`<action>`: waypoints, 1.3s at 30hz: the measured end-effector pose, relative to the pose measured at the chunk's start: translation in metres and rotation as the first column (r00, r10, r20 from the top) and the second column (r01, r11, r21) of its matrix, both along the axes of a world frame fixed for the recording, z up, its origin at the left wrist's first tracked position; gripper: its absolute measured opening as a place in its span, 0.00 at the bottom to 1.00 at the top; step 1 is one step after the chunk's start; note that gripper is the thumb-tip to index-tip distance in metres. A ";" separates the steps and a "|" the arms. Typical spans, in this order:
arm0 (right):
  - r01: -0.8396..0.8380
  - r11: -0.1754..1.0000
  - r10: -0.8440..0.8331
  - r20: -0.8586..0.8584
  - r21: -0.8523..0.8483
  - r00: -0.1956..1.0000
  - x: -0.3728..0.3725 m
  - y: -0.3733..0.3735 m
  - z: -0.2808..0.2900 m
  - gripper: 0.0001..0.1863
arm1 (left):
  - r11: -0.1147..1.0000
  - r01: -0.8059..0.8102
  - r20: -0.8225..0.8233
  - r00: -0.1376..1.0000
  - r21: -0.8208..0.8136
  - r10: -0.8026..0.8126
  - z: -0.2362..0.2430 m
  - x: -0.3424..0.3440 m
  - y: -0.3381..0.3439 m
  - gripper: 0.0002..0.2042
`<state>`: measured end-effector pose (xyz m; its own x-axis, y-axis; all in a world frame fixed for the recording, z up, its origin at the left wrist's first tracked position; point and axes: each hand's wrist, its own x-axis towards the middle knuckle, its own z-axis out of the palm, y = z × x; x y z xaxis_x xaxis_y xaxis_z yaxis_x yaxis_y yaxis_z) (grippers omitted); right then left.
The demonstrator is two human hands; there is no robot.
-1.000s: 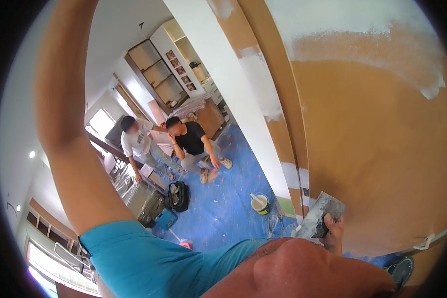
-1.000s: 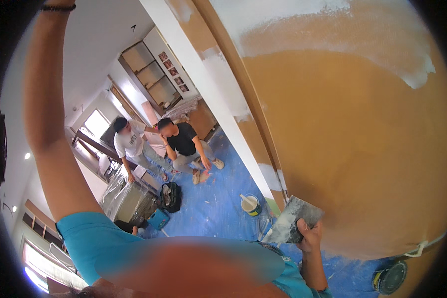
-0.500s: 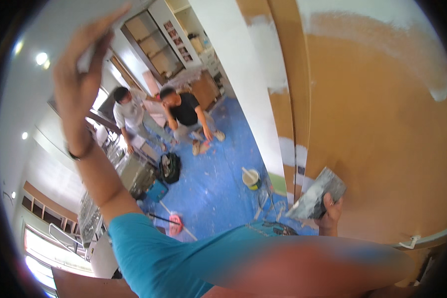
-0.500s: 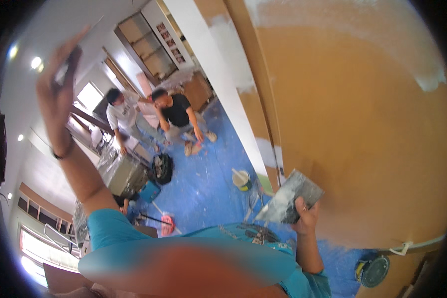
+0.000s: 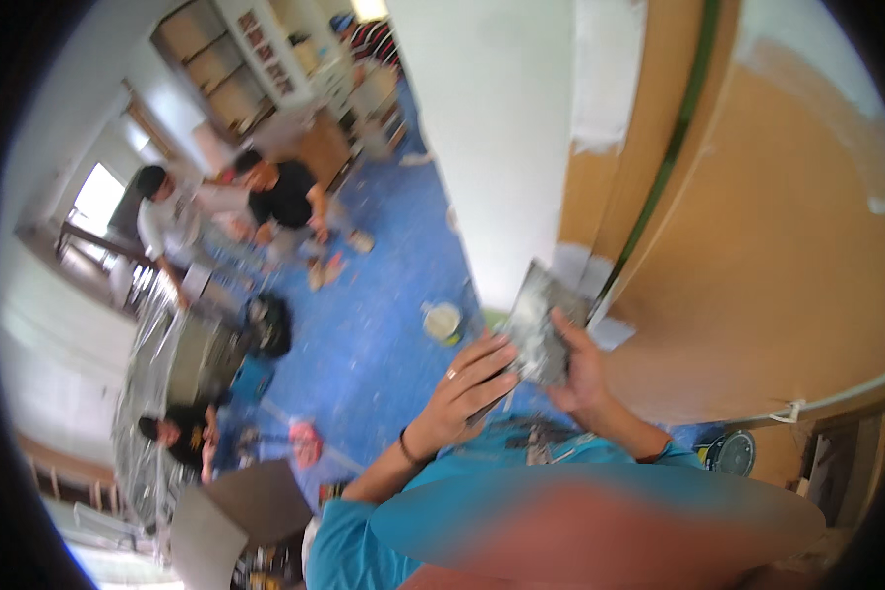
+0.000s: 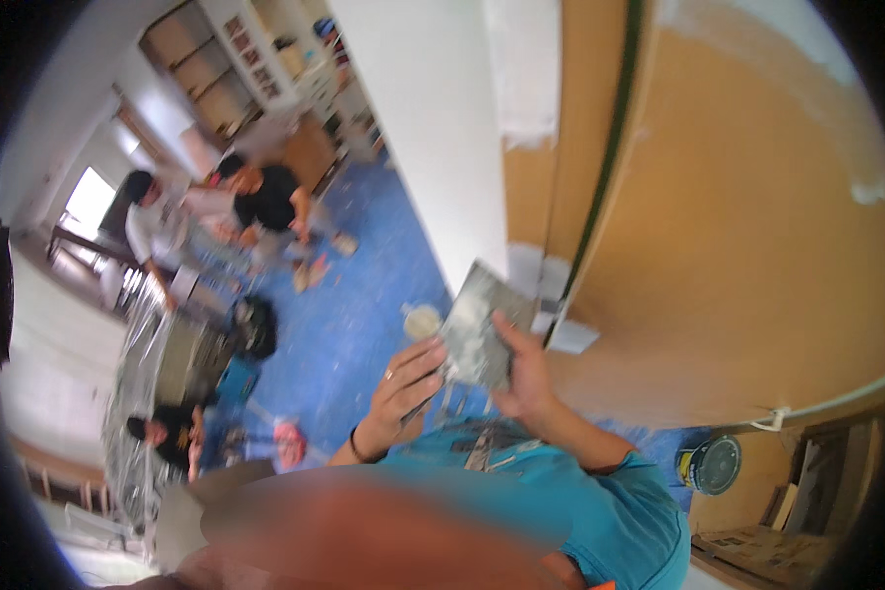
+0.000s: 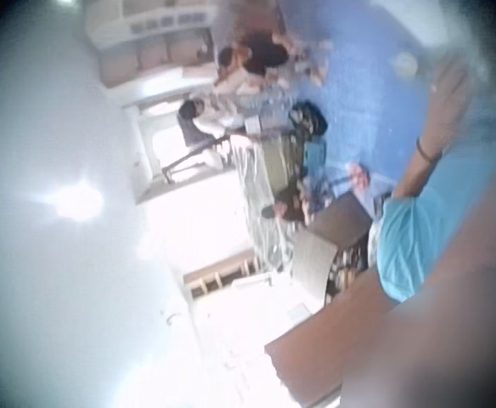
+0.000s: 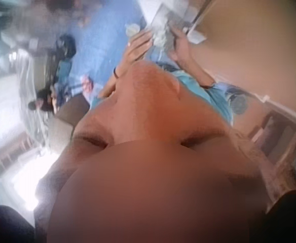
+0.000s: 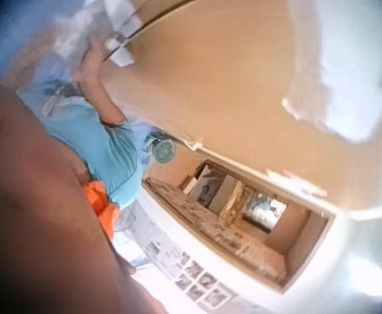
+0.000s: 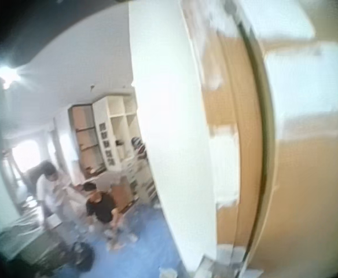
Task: The person applies white joint compound to a wall using a taping knife and a hawk. They repeatedly scoop compound from the hawk and spread it onto the wall surface, smoothing it with the knife. Other people are visible in the background, but the camera wearer focuses on the wall application.
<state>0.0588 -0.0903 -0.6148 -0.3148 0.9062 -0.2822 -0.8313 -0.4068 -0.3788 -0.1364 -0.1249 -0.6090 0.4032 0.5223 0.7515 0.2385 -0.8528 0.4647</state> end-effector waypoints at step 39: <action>0.484 0.310 -0.856 0.019 0.818 0.516 0.011 0.008 0.048 0.23 | 0.797 -0.413 -0.127 0.850 0.441 0.511 0.071 0.035 0.053 0.23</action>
